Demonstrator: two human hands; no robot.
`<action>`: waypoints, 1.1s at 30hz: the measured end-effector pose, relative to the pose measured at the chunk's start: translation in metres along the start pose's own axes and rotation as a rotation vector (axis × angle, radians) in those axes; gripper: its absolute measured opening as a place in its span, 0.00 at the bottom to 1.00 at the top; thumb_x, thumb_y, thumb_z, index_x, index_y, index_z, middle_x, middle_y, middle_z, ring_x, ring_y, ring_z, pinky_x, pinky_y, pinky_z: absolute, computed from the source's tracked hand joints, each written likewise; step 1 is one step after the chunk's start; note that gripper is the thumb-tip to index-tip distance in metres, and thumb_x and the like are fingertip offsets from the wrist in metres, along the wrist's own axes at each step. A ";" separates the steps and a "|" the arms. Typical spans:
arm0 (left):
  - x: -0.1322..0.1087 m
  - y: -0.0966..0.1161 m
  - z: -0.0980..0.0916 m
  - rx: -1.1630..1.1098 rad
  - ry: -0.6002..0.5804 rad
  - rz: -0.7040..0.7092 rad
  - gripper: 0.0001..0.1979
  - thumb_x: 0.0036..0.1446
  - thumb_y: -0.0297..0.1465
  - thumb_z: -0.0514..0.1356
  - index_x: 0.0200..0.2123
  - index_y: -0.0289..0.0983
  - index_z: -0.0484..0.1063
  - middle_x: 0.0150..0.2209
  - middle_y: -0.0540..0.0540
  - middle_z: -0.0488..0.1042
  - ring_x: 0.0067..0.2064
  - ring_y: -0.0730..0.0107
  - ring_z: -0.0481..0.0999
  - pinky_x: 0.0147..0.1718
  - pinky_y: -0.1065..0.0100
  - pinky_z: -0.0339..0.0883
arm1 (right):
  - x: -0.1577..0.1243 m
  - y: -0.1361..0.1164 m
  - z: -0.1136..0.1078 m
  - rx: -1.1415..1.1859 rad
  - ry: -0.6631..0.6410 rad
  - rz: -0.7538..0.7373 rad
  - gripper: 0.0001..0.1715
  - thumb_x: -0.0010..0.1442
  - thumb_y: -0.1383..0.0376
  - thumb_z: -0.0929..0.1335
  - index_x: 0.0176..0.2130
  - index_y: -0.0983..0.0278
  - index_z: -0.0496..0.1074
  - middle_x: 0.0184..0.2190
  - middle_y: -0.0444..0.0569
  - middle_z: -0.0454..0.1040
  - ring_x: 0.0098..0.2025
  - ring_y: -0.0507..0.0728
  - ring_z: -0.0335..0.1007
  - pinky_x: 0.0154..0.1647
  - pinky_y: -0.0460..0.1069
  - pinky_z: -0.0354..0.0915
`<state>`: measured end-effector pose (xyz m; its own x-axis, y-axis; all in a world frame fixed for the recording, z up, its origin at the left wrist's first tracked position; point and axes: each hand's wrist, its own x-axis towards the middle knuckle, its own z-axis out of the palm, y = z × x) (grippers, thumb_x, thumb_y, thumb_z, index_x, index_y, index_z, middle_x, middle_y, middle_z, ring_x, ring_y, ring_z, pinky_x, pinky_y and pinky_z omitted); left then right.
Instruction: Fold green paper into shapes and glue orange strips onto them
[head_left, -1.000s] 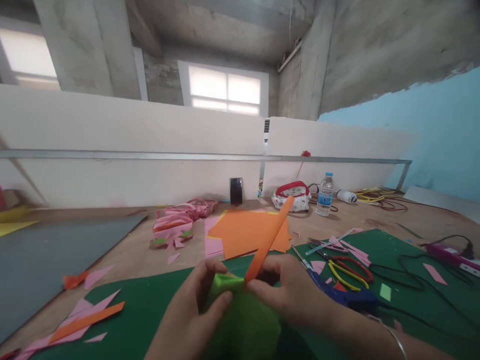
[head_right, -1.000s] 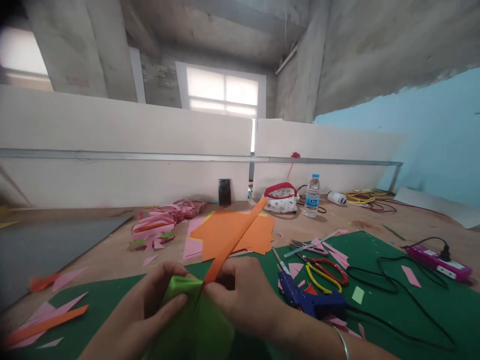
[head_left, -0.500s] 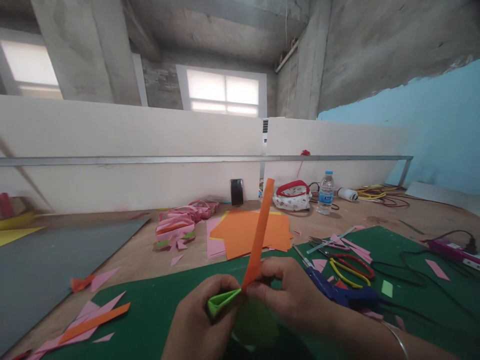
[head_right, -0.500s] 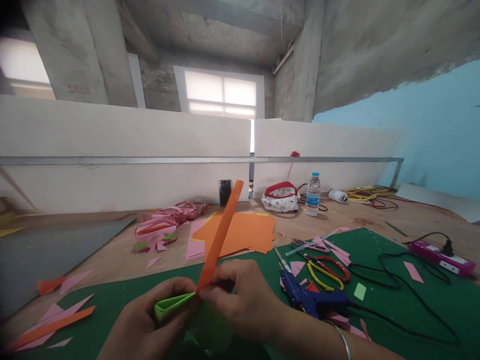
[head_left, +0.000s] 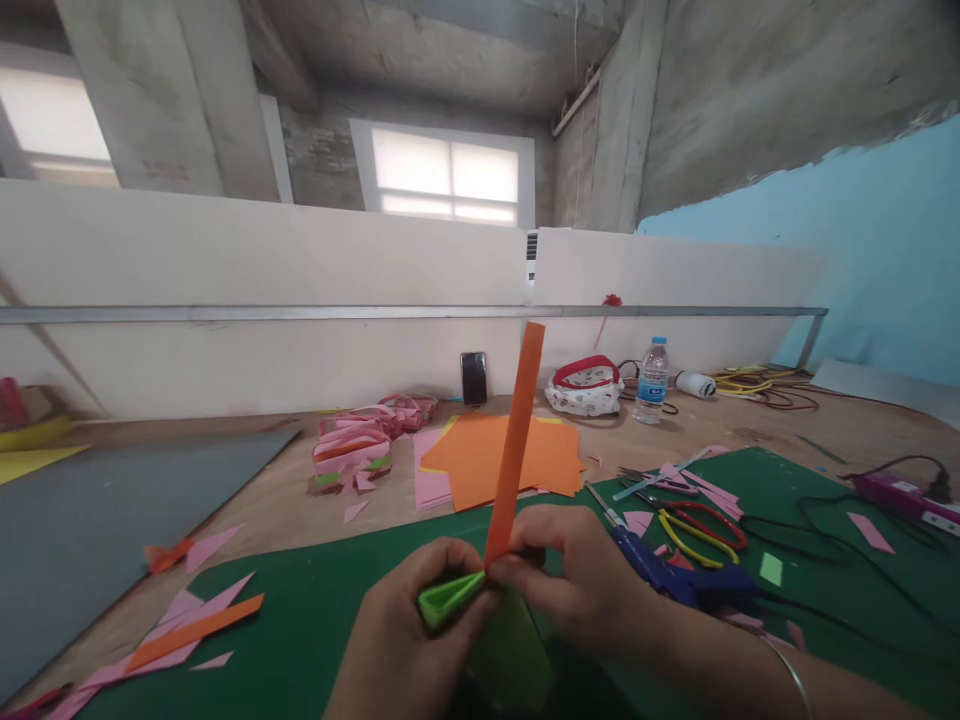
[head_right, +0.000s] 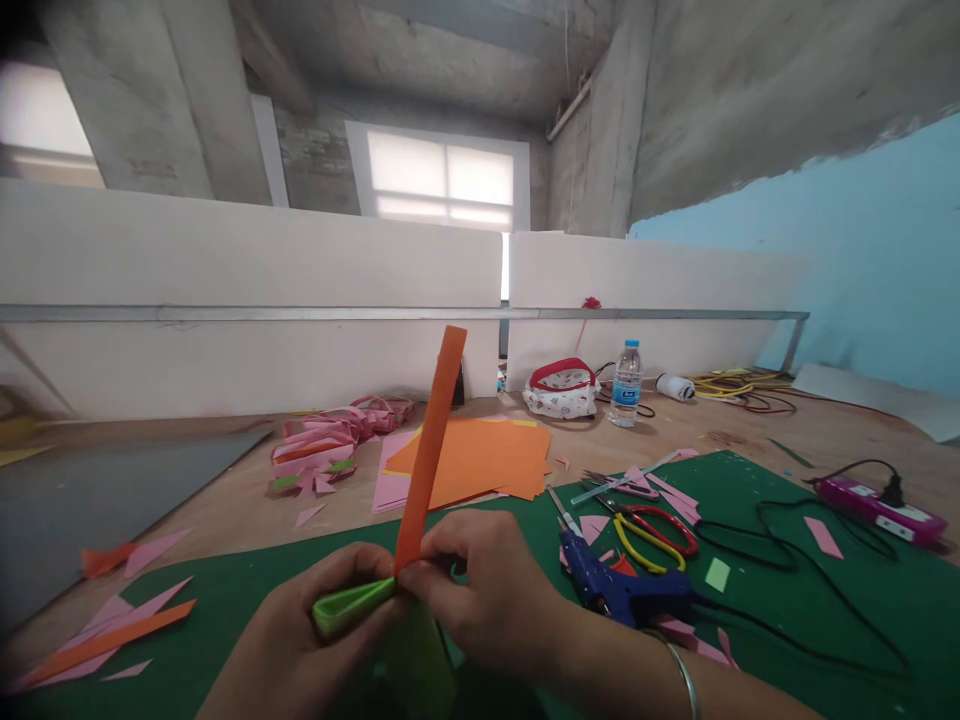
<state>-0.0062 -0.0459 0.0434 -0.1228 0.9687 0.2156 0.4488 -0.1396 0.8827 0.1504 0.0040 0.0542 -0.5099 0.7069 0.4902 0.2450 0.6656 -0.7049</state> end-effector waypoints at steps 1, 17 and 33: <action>0.000 0.002 -0.001 -0.001 0.007 -0.011 0.08 0.46 0.37 0.61 0.23 0.40 0.69 0.20 0.55 0.67 0.23 0.73 0.64 0.21 0.75 0.57 | 0.000 0.001 -0.001 0.006 -0.022 0.015 0.08 0.55 0.68 0.68 0.26 0.67 0.74 0.23 0.44 0.71 0.27 0.51 0.64 0.28 0.45 0.58; -0.001 0.009 -0.003 -0.183 0.005 -0.151 0.07 0.42 0.37 0.64 0.21 0.39 0.75 0.19 0.53 0.72 0.22 0.74 0.67 0.19 0.78 0.59 | -0.001 -0.010 -0.004 0.082 -0.112 0.189 0.10 0.49 0.72 0.66 0.28 0.67 0.78 0.24 0.45 0.75 0.26 0.51 0.66 0.27 0.44 0.62; -0.001 0.000 -0.006 -0.040 0.134 -0.045 0.07 0.43 0.38 0.63 0.23 0.41 0.77 0.18 0.54 0.73 0.22 0.71 0.69 0.20 0.76 0.62 | -0.005 0.001 0.018 -0.543 0.475 -0.641 0.09 0.57 0.76 0.65 0.28 0.67 0.72 0.24 0.49 0.71 0.27 0.53 0.63 0.30 0.49 0.58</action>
<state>-0.0110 -0.0479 0.0456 -0.2600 0.9386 0.2266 0.4048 -0.1071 0.9081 0.1381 -0.0033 0.0417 -0.3216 0.1141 0.9400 0.4449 0.8945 0.0436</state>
